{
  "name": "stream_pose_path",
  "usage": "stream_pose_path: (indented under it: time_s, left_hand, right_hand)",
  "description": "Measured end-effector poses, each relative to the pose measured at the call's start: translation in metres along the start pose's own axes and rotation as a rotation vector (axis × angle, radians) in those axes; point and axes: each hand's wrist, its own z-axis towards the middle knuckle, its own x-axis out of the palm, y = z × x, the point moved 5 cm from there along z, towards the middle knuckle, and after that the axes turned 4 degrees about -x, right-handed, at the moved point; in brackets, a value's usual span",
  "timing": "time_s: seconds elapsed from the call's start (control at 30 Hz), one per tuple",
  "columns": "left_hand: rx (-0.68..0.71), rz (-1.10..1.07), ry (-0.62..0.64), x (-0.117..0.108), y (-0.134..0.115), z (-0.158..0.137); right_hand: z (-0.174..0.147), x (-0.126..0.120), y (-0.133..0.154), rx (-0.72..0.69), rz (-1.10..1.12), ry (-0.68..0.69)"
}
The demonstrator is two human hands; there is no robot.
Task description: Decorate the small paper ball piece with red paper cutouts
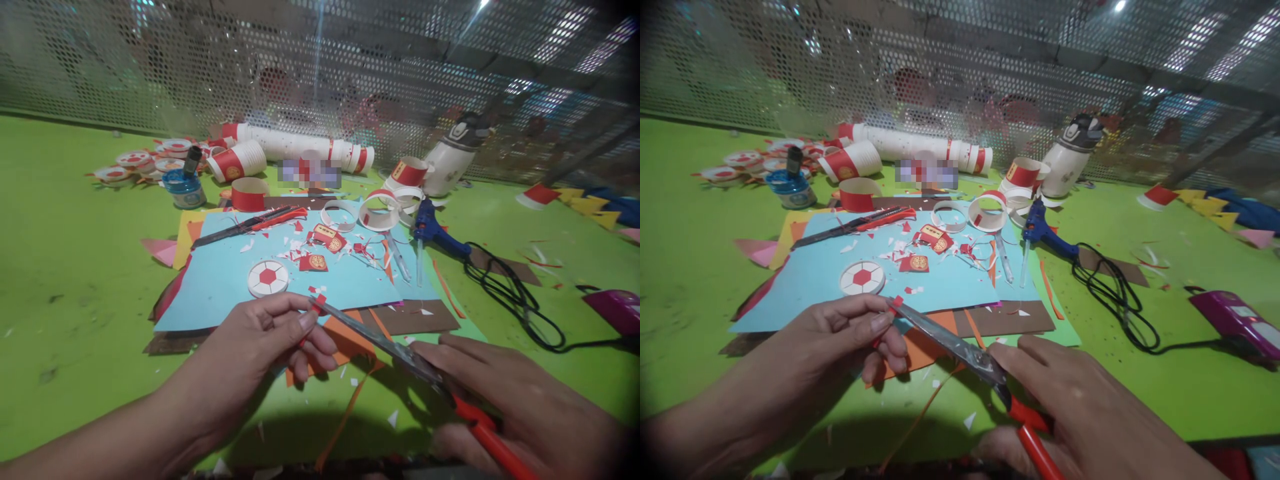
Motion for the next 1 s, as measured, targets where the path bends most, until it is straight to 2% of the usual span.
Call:
stream_pose_path:
  time_s: [0.1, 0.13, 0.5, 1.0]
  left_hand:
    - [0.000, 0.003, -0.001, 0.001, 0.000, 0.000]
    - [-0.001, 0.002, -0.001, 0.001, 0.001, 0.000]
    - [0.004, 0.000, -0.004, 0.001, 0.002, 0.002]
    - [-0.046, 0.007, -0.033, -0.001, 0.007, 0.004]
  right_hand:
    - [-0.001, 0.007, 0.004, -0.062, -0.041, 0.155]
    - [-0.002, 0.008, 0.003, -0.060, -0.047, 0.168]
    - [-0.005, 0.015, -0.004, -0.076, 0.053, 0.159]
    - [0.003, 0.017, 0.000, -0.009, 0.191, 0.307]
